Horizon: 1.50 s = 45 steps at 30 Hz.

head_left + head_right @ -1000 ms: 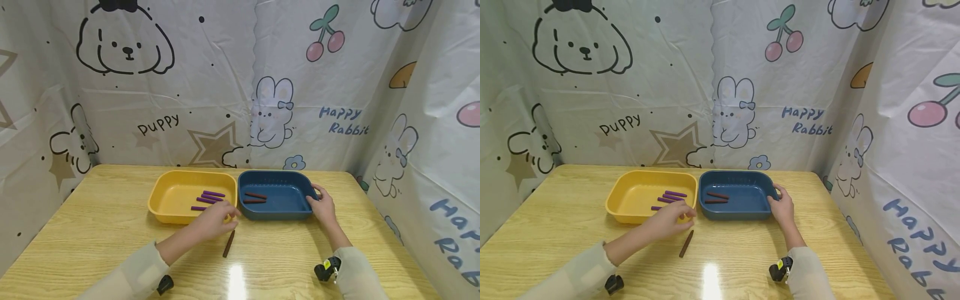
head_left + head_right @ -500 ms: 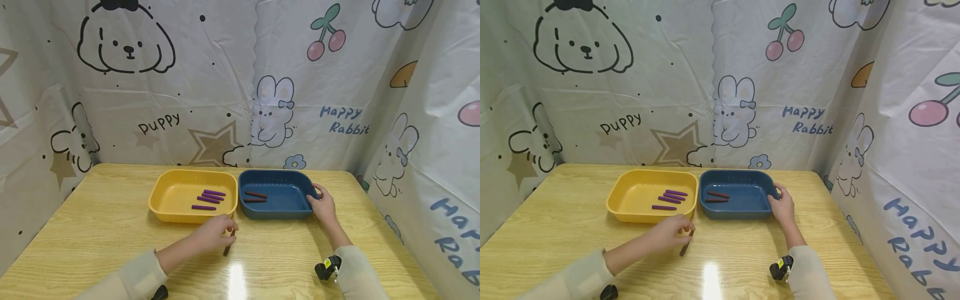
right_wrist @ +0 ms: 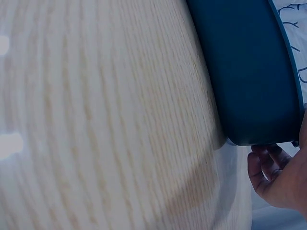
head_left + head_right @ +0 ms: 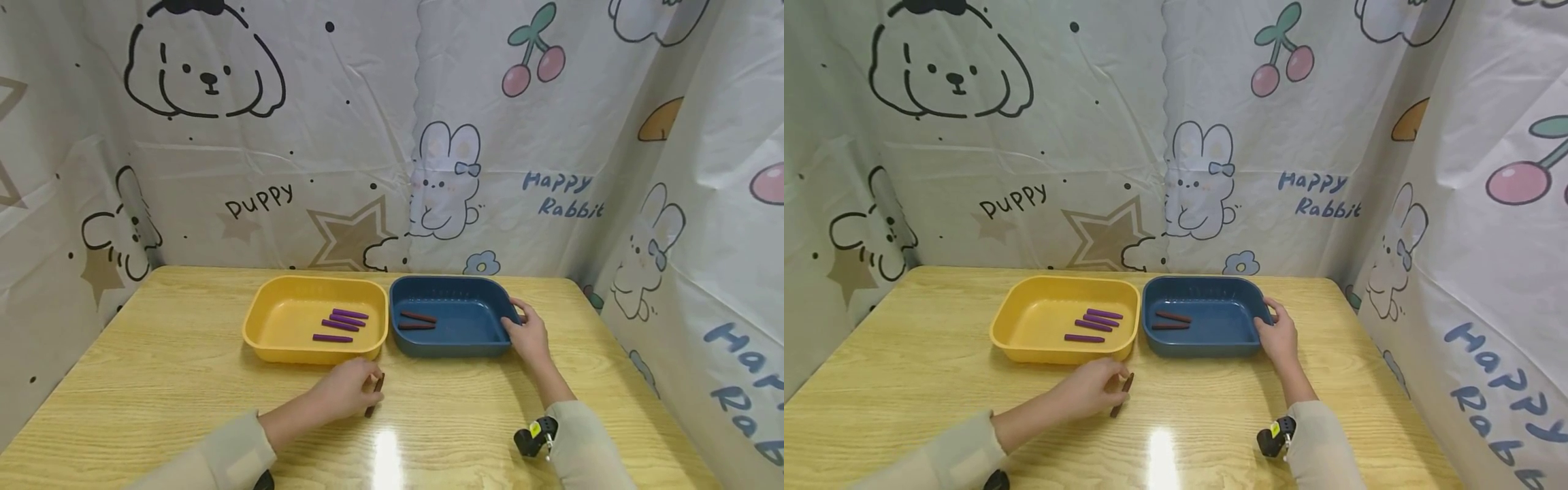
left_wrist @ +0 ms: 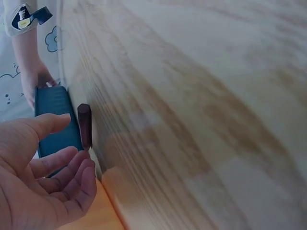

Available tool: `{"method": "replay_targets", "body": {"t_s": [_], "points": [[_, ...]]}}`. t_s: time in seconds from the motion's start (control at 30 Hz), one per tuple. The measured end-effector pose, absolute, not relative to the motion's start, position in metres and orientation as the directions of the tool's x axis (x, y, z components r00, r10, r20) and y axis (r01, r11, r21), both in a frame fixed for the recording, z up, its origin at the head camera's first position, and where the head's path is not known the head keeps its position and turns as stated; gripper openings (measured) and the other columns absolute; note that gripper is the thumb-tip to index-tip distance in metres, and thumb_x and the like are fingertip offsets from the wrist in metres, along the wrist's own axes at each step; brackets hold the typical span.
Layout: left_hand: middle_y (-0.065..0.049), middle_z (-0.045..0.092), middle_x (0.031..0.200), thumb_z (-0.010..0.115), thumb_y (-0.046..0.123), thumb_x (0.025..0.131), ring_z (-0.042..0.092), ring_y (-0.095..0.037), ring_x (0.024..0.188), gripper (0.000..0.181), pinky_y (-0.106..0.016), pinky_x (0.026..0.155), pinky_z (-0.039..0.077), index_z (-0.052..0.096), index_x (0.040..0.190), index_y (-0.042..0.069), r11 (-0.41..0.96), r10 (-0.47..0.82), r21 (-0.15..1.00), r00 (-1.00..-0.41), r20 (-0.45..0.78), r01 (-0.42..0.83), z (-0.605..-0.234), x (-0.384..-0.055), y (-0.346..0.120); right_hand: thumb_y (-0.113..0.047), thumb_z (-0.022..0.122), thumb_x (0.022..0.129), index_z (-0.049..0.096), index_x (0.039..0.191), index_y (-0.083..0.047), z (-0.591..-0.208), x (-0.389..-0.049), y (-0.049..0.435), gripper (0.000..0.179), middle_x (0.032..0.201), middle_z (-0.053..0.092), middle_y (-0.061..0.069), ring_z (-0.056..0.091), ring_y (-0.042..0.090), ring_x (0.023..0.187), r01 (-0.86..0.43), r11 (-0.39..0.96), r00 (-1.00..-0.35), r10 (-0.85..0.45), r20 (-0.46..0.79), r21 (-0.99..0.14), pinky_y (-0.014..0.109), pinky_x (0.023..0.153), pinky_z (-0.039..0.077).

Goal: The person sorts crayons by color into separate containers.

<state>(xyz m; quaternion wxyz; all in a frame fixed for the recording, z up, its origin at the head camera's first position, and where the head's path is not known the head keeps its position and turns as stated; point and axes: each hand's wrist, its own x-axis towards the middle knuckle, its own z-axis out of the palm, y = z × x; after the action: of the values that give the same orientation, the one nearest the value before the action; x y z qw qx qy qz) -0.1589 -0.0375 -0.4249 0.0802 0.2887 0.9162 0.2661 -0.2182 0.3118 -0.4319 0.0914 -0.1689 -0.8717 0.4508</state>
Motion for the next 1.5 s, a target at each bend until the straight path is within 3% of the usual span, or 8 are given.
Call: {"method": "replay_targets", "body": {"t_s": [0.33,0.8,1.1,1.5], "points": [[-0.004,0.06,0.085,0.076,0.027,0.073,0.053,-0.014,0.076,0.027,-0.031,0.072,0.048,0.064,0.085,0.005,0.72,0.55,0.499,-0.835,0.011,0.481,-0.432,-0.157,-0.036,-0.016,0.053,0.093,0.04,0.142,-0.014,-0.43,-0.219,0.312,0.051,0.125,0.051,0.025,0.053,0.032,0.11,0.206,0.532,-0.928,0.373,0.009,-0.821,0.03,0.079,0.046],[0.001,0.053,0.074,0.068,0.005,0.074,0.045,-0.009,0.069,0.011,-0.023,0.063,0.041,0.069,0.085,0.004,0.692,0.583,0.52,-0.812,0.006,0.501,-0.434,-0.157,-0.033,-0.016,0.054,0.092,0.042,0.141,-0.014,-0.43,-0.218,0.311,0.05,0.123,0.053,0.026,0.054,0.033,0.109,0.211,0.547,-0.924,0.383,0.019,-0.81,0.031,0.079,0.046],[0.004,0.051,0.072,0.067,0.006,0.074,0.044,-0.009,0.068,0.006,-0.023,0.063,0.039,0.069,0.079,0.008,0.7,0.582,0.509,-0.813,0.0,0.501,-0.433,-0.157,-0.032,-0.016,0.055,0.092,0.042,0.14,-0.014,-0.433,-0.219,0.312,0.051,0.121,0.054,0.025,0.055,0.032,0.104,0.213,0.54,-0.923,0.385,0.014,-0.814,0.026,0.074,0.046],[0.003,0.056,0.076,0.068,0.01,0.076,0.046,-0.008,0.069,0.008,-0.021,0.061,0.041,0.069,0.084,0.01,0.667,0.619,0.503,-0.784,0.036,0.55,-0.418,-0.161,-0.029,-0.017,0.053,0.092,0.04,0.142,-0.015,-0.432,-0.218,0.312,0.052,0.126,0.052,0.026,0.052,0.034,0.111,0.219,0.545,-0.926,0.377,0.003,-0.809,0.035,0.083,0.046]]}}
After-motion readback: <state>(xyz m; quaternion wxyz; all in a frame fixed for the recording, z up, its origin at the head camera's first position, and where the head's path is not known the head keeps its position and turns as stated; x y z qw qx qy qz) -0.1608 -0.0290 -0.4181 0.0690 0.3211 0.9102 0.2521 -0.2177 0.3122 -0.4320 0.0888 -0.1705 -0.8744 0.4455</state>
